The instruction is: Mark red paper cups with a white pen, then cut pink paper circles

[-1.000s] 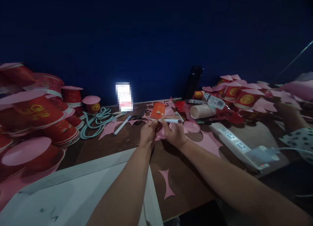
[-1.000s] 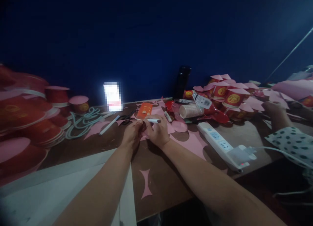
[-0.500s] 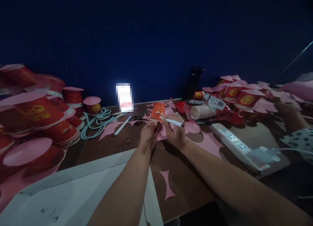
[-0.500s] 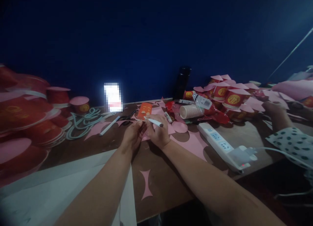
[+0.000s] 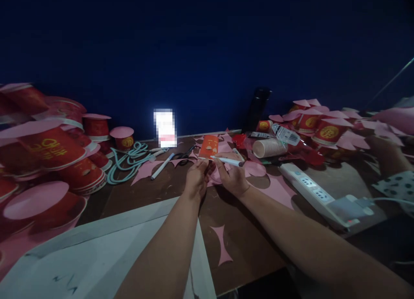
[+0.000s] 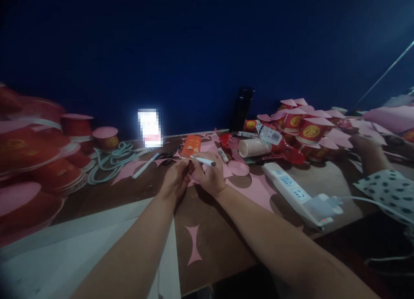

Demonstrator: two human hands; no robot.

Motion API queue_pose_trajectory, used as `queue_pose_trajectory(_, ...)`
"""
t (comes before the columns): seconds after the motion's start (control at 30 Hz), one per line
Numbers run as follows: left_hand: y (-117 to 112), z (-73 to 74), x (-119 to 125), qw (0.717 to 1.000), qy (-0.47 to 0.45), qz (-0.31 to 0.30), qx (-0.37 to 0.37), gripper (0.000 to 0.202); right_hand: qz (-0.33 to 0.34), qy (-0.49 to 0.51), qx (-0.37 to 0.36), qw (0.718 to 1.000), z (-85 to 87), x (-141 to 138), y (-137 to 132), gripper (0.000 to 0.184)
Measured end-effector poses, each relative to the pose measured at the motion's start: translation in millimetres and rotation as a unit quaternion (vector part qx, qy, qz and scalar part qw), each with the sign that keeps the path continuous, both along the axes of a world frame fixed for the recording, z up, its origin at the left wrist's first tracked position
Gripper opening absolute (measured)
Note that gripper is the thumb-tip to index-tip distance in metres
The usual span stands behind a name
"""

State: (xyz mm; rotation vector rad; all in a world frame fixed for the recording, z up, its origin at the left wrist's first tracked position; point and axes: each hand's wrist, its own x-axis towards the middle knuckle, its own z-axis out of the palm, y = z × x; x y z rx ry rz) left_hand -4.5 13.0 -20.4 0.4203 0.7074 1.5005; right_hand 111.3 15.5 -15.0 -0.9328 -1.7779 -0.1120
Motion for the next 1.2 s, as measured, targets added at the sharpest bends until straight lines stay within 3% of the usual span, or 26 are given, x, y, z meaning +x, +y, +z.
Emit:
queue_pose_trajectory(0.87,0.0,1.6,0.9,0.999,0.04,-0.003,-0.002,0.015,-0.015,-0.014,0.008,1.0,4.8,-1.4,-1.0,0.009)
queue_pose_trajectory(1.0,-1.7,3.4,-0.1,1.0,0.03,0.0,-0.01,0.013,0.01,-0.033,0.008,0.999,4.2,-1.2,-0.8,0.01)
queue_pose_trajectory(1.2,-3.9,6.4,-2.3,0.999,-0.013,0.017,-0.037,0.004,-0.008,0.029,-0.001,1.0,1.8,1.7,-0.4,0.014)
